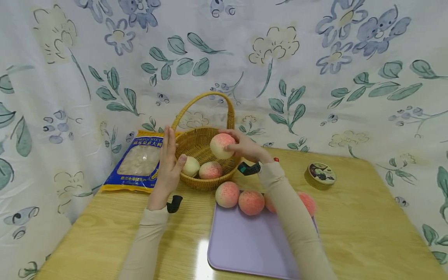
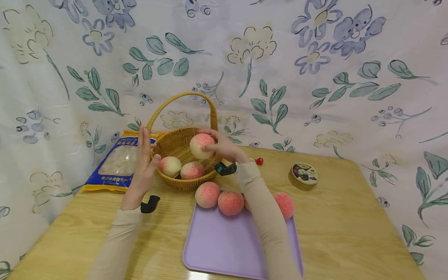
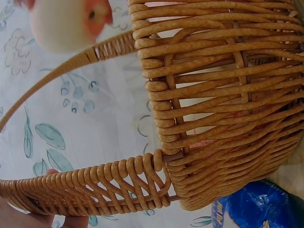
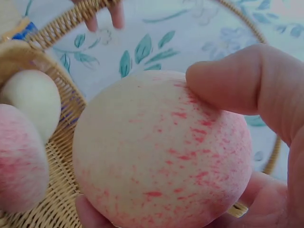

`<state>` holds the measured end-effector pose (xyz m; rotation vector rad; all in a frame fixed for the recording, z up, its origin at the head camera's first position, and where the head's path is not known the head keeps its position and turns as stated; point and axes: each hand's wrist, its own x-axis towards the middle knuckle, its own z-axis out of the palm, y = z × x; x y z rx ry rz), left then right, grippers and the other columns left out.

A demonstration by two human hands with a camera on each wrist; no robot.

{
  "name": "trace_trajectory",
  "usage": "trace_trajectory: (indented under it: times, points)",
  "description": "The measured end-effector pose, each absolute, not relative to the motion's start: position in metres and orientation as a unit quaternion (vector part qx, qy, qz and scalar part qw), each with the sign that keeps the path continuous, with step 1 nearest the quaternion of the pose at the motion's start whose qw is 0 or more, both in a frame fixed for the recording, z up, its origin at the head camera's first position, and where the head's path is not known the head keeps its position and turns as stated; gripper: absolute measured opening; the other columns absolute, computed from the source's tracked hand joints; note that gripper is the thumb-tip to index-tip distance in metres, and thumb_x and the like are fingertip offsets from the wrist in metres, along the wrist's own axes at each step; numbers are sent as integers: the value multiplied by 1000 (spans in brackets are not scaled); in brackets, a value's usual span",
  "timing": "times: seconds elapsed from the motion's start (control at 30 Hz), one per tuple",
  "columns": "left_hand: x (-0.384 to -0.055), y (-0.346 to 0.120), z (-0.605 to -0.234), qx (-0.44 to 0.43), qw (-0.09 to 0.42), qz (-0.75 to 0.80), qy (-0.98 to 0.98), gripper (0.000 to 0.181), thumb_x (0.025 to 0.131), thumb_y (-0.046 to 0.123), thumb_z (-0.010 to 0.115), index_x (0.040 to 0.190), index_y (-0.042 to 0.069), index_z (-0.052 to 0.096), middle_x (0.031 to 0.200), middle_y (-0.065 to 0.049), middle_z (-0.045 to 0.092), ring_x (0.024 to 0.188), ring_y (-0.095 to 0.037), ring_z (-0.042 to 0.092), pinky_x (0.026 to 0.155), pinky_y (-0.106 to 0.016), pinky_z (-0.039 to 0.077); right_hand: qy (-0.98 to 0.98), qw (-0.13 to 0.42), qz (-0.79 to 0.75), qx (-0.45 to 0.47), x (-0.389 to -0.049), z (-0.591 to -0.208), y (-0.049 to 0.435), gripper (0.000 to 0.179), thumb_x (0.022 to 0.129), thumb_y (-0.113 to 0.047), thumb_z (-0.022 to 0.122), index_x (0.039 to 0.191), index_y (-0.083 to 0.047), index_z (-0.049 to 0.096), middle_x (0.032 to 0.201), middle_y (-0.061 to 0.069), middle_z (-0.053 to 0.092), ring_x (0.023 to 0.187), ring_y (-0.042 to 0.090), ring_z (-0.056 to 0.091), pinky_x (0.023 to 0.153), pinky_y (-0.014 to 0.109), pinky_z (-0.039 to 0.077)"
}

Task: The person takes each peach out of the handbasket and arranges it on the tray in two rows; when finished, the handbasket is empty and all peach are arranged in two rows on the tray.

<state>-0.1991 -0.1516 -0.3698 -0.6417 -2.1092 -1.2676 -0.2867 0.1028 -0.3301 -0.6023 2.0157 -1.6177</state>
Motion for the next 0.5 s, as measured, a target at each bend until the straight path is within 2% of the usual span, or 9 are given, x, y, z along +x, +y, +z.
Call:
trace_trajectory:
  times: [0.1, 0.2, 0.23, 0.43, 0.5]
  points:
    - [-199, -153, -370, -244, 291, -477, -793, 75, 99, 61, 30, 158, 25, -1, 164, -14, -6, 151, -32, 3, 113, -65, 16, 743, 237, -582, -230, -270, -333, 118, 64, 92, -1, 52, 151, -18, 34, 150, 12, 34, 110, 22, 52, 82, 37, 51]
    - [-199, -153, -370, -249, 290, -478, -791, 74, 100, 58, 31, 158, 25, -1, 164, -13, -7, 151, -32, 7, 112, -64, 21, 749, 228, -573, -243, -252, -335, 133, 65, 91, -1, 53, 151, -18, 35, 157, 6, 26, 112, 22, 53, 85, 36, 52]
    - [-199, -153, -370, -249, 291, -477, -791, 73, 100, 58, 31, 158, 26, -1, 164, -13, -7, 151, -32, 7, 112, -65, 19, 750, 224, -571, -248, -246, -336, 137, 65, 90, -1, 53, 151, -17, 35, 158, 5, 24, 112, 21, 52, 85, 35, 52]
    - [-200, -153, -371, -250, 298, -469, -793, 67, 101, 57, 30, 157, 35, 0, 163, -18, -6, 151, -33, 4, 113, -68, 10, 740, 229, -571, -271, -205, -341, 153, 66, 90, -2, 55, 151, -15, 35, 156, 8, 31, 116, 17, 50, 88, 30, 49]
    - [-200, -153, -371, -254, 301, -471, -789, 66, 101, 55, 31, 157, 34, 1, 163, -17, -6, 151, -32, 0, 113, -67, 11, 738, 233, -571, -275, -193, -343, 155, 65, 90, -2, 56, 151, -15, 36, 156, 7, 34, 122, 16, 48, 91, 29, 48]
